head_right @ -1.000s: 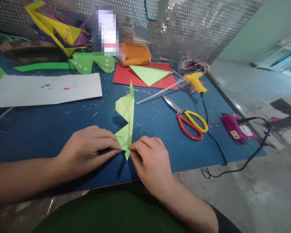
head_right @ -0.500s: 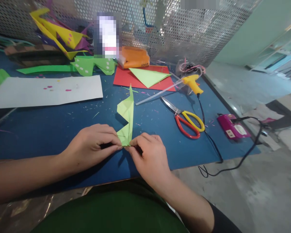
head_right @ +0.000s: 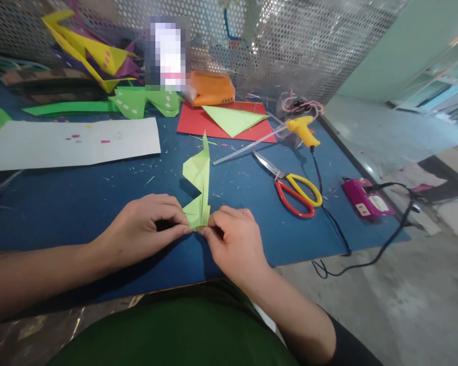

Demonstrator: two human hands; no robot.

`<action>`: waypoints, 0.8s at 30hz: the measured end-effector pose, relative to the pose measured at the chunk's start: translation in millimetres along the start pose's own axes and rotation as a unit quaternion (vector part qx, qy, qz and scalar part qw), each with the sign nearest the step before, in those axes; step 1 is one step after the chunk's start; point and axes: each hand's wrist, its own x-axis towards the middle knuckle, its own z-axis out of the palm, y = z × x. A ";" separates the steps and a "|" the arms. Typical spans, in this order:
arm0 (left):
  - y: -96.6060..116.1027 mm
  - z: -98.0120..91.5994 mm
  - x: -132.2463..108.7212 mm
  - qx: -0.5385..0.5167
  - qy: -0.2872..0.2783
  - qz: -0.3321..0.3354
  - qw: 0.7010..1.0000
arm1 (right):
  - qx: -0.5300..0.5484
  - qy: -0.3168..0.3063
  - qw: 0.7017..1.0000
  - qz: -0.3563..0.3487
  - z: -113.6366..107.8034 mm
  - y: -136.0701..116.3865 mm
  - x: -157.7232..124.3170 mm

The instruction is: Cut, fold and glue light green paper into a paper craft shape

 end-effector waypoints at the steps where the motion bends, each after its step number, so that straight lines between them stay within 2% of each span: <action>1: 0.4 0.4 -0.1 0.007 0.000 0.004 1.000 | 0.008 0.001 1.000 0.000 0.2 0.5 -0.3; 4: 1.1 1.0 -1.6 0.041 -0.001 0.035 0.999 | 0.026 0.009 1.000 0.005 -0.1 1.4 -1.3; 9: -2.1 -4.3 -4.0 0.109 0.000 0.123 0.986 | 0.059 0.005 0.998 -0.001 -1.9 1.8 -3.5; 11: -4.0 -9.9 -3.2 0.106 -0.008 0.115 0.988 | 0.066 0.004 0.998 -0.005 -2.3 2.1 -4.1; 15: -2.9 -20.7 -0.9 0.049 -0.058 0.011 0.997 | 0.069 0.006 0.998 -0.005 -2.3 2.1 -5.1; 17: 0.5 -20.9 -1.8 0.049 -0.051 -0.012 0.997 | 0.067 0.007 0.998 -0.011 -2.4 2.0 -5.7; 24: 4.3 -3.4 -8.0 0.104 -0.022 0.089 0.990 | 0.058 0.009 0.998 -0.038 -3.5 1.5 -8.3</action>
